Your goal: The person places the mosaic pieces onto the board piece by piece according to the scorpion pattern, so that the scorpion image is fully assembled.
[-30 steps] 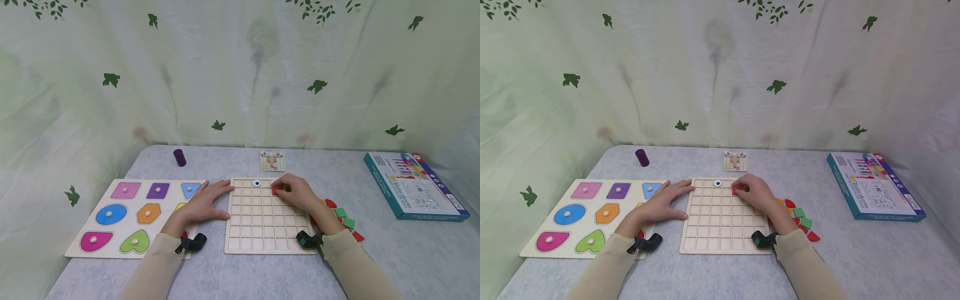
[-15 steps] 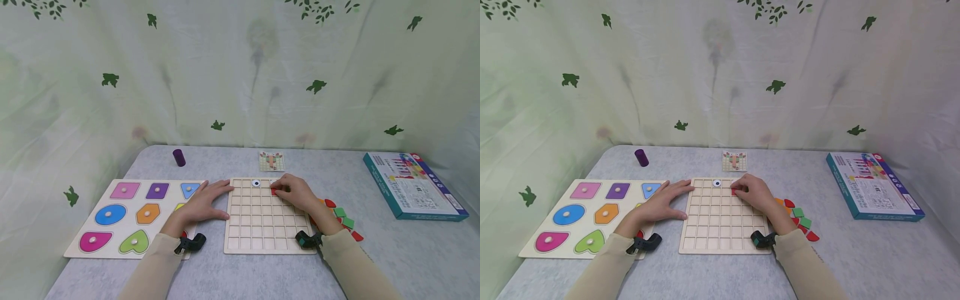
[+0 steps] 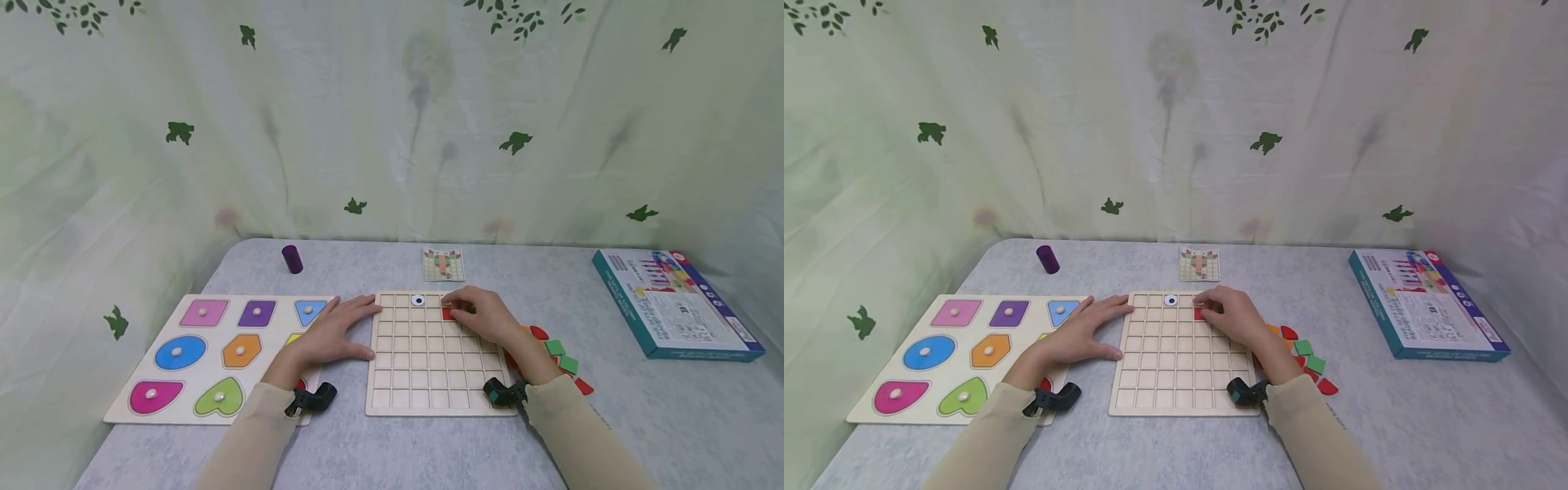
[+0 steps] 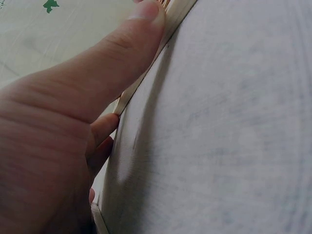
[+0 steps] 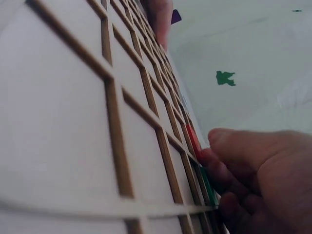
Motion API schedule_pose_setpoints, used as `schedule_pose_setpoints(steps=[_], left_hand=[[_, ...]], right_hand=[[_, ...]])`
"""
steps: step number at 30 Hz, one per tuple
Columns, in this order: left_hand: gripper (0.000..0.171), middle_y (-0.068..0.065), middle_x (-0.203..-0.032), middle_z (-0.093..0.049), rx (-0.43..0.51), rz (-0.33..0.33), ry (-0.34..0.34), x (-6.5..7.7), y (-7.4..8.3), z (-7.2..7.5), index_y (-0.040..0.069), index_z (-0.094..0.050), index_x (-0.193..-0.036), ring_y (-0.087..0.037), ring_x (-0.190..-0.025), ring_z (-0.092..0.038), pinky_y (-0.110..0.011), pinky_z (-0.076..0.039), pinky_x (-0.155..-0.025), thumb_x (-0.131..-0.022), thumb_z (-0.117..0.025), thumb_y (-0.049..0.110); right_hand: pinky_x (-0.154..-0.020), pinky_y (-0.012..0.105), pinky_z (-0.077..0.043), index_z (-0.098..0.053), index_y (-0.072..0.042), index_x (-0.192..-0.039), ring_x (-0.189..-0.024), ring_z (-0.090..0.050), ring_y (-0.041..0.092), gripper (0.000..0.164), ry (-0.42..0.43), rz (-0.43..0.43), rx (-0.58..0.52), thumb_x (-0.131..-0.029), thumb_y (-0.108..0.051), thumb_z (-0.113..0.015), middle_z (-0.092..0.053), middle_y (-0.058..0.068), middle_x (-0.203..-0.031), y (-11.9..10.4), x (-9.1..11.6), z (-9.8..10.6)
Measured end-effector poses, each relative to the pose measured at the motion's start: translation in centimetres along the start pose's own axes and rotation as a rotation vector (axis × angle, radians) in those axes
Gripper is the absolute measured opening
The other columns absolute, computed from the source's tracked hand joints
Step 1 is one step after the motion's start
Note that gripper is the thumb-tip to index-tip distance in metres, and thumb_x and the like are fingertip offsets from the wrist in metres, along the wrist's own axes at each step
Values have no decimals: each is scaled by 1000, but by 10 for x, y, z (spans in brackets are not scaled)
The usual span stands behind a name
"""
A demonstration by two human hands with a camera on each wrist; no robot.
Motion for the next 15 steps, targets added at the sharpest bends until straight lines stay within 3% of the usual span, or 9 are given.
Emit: schedule_pose_setpoints(steps=[8,15], left_hand=[[87,-4,-165,-30,-1,2,4,0,1,1,23,-45,-151,-29,-154,-24,-59,-1,-127,-77,-81,52],[87,-5,-165,-31,-1,3,8,0,-1,1,22,-46,-150,-30,-154,-26,-60,-2,-126,-77,-81,53]], right_hand=[[-92,42,-55,-69,-18,-125,-106,-64,20,26,-103,-67,-82,-100,-21,-60,-69,2,-120,3,4,8],[-80,36,-58,-65,-16,-130,-100,-66,22,30,-111,-111,-175,-103,-24,-57,-70,7,-119,10,7,25]])
Point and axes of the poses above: each hand's wrist, its own x-axis away from the middle knuckle, its own z-axis out of the back of the hand, y = z × x, the point moved 9 cm from there along -x, towards the middle knuckle
